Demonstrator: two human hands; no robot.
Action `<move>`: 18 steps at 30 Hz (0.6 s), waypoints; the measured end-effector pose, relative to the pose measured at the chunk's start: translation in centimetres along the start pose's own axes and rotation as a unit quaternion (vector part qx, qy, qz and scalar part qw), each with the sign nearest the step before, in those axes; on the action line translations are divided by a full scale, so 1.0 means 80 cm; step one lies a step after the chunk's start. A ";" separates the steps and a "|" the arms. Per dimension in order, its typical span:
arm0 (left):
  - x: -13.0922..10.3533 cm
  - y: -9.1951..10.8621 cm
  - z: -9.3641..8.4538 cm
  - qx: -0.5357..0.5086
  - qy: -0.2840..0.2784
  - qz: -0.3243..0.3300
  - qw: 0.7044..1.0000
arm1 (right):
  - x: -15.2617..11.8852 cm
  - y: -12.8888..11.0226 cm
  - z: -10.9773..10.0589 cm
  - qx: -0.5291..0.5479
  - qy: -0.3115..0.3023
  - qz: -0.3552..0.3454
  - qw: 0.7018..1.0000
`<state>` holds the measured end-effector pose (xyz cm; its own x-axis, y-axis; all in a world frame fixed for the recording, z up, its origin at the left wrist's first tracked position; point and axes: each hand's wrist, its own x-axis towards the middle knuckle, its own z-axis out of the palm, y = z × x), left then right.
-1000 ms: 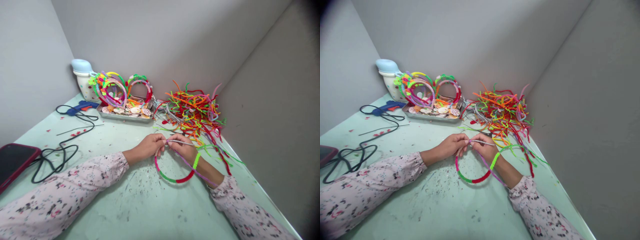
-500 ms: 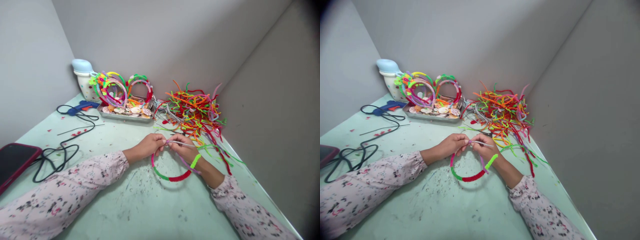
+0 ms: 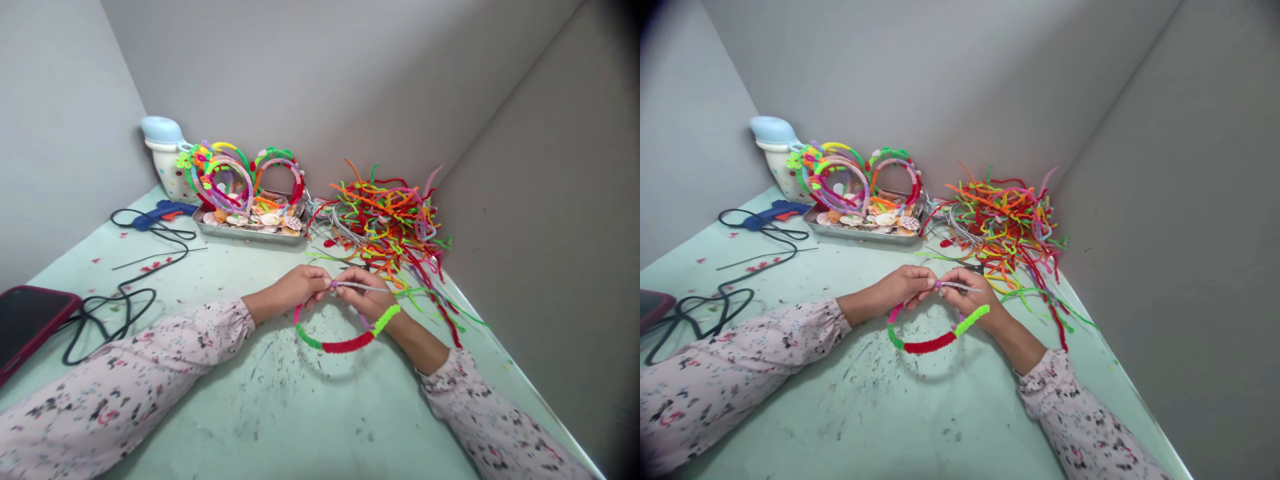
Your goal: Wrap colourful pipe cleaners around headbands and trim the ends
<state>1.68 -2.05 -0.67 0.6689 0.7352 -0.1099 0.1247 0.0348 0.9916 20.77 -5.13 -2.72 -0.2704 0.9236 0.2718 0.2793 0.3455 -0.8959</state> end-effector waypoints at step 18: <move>-0.001 0.009 0.000 -0.029 -0.003 -0.023 0.999 | 0.002 -0.008 -0.004 -0.087 -0.002 -0.053 0.995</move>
<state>1.74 -2.10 0.05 0.6682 0.7273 -0.1565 0.1129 0.1088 0.9876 20.81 -5.20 -1.98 -0.3109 0.8799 0.3593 0.4041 0.4645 -0.7880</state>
